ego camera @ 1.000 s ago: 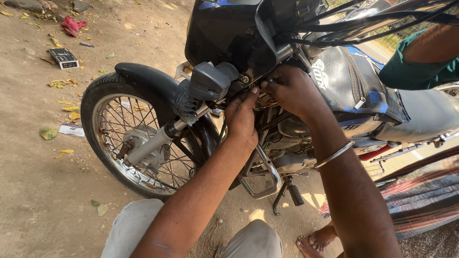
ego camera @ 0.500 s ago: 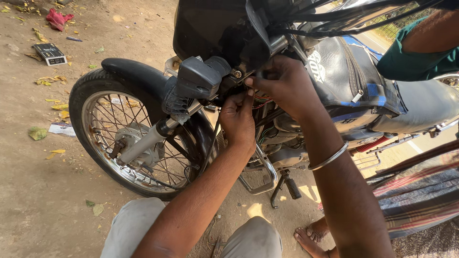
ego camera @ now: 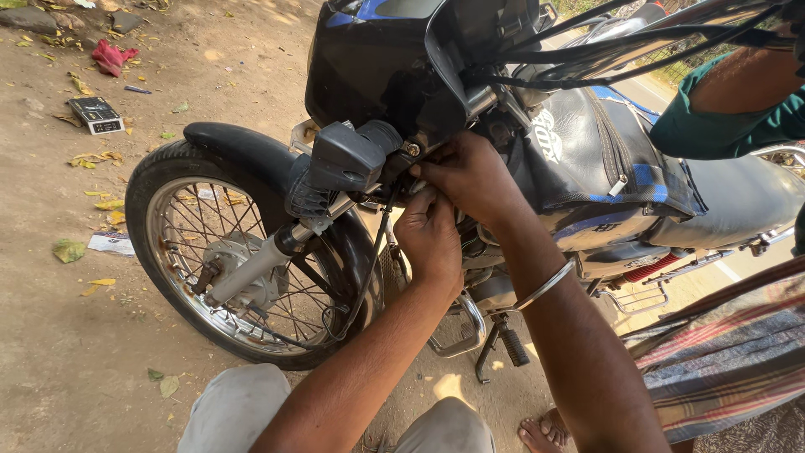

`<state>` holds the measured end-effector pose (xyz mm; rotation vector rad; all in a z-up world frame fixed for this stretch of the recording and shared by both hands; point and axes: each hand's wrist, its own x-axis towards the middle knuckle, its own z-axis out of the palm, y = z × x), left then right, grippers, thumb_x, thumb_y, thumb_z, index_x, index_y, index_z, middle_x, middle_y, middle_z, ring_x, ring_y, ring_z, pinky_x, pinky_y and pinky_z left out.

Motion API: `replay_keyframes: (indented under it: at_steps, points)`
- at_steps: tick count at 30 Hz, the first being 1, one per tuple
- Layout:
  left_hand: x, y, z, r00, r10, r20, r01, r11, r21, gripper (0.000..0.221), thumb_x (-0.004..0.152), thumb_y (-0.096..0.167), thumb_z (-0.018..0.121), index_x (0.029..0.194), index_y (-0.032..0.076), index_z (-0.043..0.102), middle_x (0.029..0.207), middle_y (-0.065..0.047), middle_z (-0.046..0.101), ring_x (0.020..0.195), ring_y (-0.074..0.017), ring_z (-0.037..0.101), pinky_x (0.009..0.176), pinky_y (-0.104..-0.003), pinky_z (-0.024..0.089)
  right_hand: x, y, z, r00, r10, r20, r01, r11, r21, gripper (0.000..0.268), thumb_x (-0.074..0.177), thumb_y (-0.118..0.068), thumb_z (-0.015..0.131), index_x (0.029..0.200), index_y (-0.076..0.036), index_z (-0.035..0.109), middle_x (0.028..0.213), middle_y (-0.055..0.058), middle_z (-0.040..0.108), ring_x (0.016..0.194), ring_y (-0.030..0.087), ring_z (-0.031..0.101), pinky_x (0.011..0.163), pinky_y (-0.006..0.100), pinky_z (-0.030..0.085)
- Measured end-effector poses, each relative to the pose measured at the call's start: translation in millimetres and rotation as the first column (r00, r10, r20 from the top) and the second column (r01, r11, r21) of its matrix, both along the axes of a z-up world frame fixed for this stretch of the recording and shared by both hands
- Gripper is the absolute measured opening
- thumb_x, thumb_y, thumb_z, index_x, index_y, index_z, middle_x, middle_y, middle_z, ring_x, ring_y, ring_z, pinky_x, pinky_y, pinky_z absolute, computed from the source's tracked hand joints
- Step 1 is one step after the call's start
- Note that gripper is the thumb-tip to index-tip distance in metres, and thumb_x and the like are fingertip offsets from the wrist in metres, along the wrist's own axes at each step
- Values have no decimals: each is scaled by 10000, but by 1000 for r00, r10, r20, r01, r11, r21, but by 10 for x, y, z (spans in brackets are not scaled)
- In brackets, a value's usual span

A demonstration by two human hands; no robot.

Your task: The person manipulates wires on the front of a motorcycle. They use scissors to strip insulation from multiple wires and then twist the exposed ends together by hand.

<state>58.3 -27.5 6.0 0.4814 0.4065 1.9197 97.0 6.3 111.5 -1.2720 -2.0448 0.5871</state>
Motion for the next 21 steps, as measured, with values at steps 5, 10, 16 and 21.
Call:
replay_keyframes:
  at_steps: [5,10,16,21]
  points:
    - [-183,-82,42,992,-116,52,116,993,-3,164,1003,118,623,1056,12,737,1000,-46,725,960,-102,665,885,-280,534,-77,-93,-22,982,-168,90,145,965,218,414,759,-183,800,1062,65,666,988,148,767,903,202,749,810,349,583]
    - [-320,-114,100,975,-201,95,210,973,-91,188,942,172,630,1090,127,737,1054,24,737,1055,-60,655,977,-267,491,-20,-82,-25,984,-149,93,135,980,145,417,794,-208,741,1093,69,656,957,157,764,873,220,744,792,353,578]
    - [-382,-4,-23,962,-262,78,263,965,-13,112,972,208,696,1026,124,746,953,22,681,859,-89,509,833,-294,409,28,-19,86,967,-175,185,182,983,-21,397,878,-280,650,1100,44,707,921,154,773,817,208,741,758,345,577]
    - [-510,11,26,940,-336,59,336,942,-5,134,904,252,692,1004,172,731,943,68,694,854,-84,522,815,-297,381,161,-4,108,933,-147,327,147,989,25,376,939,-299,624,1048,38,747,897,144,766,821,198,715,781,349,547]
